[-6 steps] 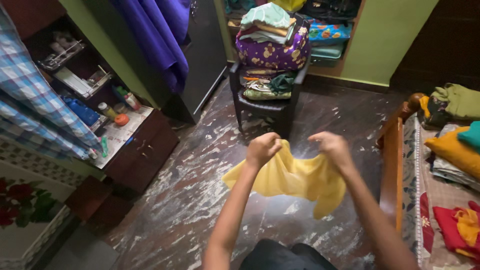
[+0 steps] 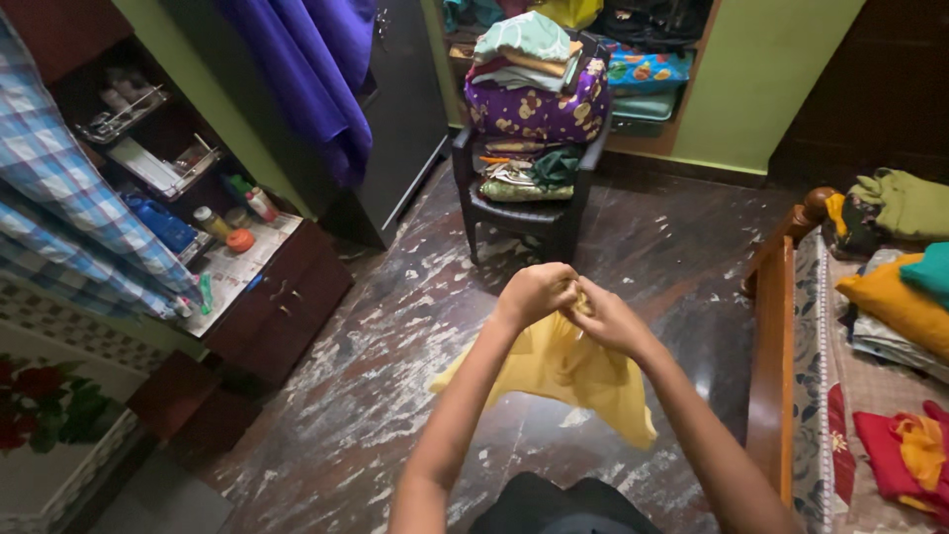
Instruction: The person folds a yellow garment, a pink dress, and a pink top by hand before placing them into an open suitcase on a bed.
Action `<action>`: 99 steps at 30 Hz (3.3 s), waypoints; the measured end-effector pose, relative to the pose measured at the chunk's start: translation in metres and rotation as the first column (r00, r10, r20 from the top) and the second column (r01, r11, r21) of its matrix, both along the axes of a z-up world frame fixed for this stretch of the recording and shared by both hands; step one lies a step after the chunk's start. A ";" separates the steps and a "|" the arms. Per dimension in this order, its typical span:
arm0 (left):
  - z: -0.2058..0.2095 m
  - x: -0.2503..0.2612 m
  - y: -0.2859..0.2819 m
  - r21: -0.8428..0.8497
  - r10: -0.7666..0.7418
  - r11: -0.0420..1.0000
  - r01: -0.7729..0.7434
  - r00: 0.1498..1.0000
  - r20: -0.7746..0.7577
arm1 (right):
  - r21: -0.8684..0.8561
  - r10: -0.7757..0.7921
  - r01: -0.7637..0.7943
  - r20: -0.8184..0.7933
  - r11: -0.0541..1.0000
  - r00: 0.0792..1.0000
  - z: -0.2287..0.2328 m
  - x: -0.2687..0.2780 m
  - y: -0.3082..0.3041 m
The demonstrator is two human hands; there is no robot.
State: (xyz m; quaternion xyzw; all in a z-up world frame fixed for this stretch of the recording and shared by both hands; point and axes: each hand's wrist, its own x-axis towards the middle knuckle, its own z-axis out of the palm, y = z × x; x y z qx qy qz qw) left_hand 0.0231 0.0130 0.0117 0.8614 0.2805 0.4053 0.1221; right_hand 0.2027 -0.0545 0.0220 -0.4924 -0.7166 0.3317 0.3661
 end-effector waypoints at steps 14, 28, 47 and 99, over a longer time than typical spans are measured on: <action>-0.083 -0.049 0.024 0.195 0.500 0.861 -0.469 0.850 -0.164 | 0.040 -0.135 0.129 0.224 0.991 0.965 0.025 -0.004 0.006; -0.181 -0.128 0.025 -0.456 0.286 0.819 -0.347 0.937 -0.198 | -0.035 -0.152 0.163 0.219 0.986 0.964 0.045 0.023 0.014; -0.170 -0.063 -0.058 -0.871 0.318 0.177 0.458 0.811 0.491 | -0.309 -0.015 -0.036 -0.162 0.950 0.987 -0.093 -0.010 0.080; -0.225 -0.105 -0.059 -0.553 0.573 0.591 -0.587 0.788 -0.224 | 0.104 0.137 -0.106 -0.374 0.989 0.917 0.037 0.012 0.047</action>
